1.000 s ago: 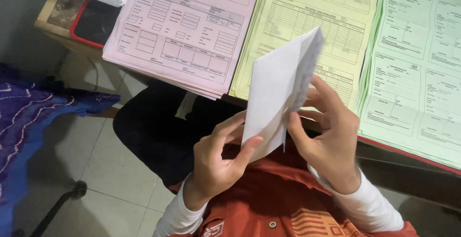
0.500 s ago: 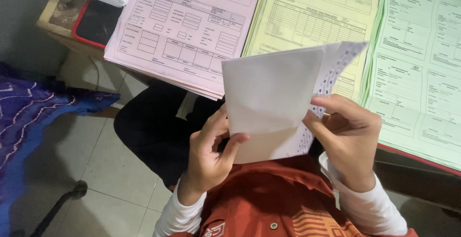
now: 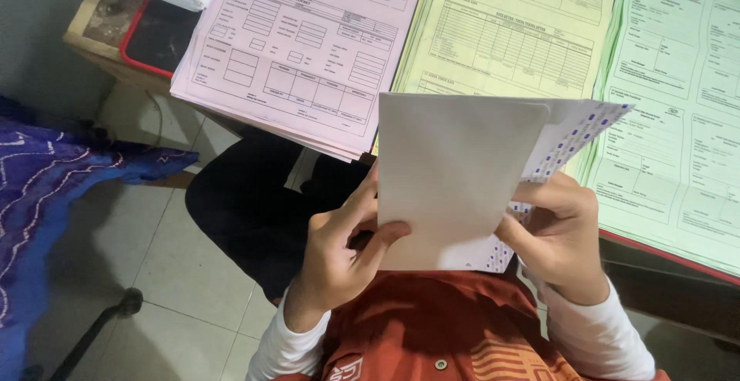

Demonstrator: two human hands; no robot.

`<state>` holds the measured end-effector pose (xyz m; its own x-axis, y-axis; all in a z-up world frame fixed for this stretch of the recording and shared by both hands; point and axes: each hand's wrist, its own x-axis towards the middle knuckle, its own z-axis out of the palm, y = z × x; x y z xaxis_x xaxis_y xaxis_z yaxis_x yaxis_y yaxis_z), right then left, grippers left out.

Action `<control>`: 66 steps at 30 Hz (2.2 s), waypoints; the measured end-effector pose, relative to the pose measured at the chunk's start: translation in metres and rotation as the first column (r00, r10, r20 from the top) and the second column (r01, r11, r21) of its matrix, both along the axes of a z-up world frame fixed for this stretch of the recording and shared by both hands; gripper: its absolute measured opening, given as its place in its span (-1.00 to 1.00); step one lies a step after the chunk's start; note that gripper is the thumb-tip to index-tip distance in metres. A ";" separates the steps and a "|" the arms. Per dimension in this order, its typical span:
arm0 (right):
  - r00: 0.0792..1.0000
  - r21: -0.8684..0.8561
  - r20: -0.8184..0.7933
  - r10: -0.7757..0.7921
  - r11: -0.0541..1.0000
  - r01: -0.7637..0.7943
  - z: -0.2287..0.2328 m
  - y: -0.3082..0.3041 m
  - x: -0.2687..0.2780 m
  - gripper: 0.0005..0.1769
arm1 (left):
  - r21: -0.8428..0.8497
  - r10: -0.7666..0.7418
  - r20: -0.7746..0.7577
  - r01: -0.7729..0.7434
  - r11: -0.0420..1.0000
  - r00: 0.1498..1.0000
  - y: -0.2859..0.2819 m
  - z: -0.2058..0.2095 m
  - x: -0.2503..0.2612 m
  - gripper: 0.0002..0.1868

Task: Sorting through stacks of colored forms and stuffing them into envelopes

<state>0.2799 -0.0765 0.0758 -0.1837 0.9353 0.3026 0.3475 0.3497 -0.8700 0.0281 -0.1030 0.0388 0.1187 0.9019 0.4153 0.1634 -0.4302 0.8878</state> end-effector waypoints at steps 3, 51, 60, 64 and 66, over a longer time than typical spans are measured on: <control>0.999 -0.027 -0.006 -0.052 0.998 0.052 -0.004 0.000 0.001 -0.74 | -0.011 -0.023 0.011 0.023 1.000 1.000 -0.001 0.000 0.000 -0.28; 0.997 -0.060 0.038 -0.070 0.996 0.072 0.027 0.020 0.000 -0.83 | 0.022 -0.059 0.835 0.075 0.997 0.547 0.006 0.011 -0.022 -0.33; 0.976 -0.059 -0.175 0.128 0.988 -0.140 0.043 0.024 -0.011 -0.36 | -0.158 0.099 0.101 -0.082 0.984 0.990 0.036 0.072 -0.075 -0.60; 0.992 0.004 -0.040 0.116 0.993 -0.116 0.038 0.018 -0.007 -0.43 | 0.119 0.360 0.199 -0.387 0.914 0.911 0.073 0.058 -0.108 -0.55; 0.993 0.008 -0.018 0.121 0.993 -0.120 0.041 0.017 -0.010 -0.46 | 0.193 0.427 0.243 -0.474 0.859 0.871 0.101 0.055 -0.127 -0.53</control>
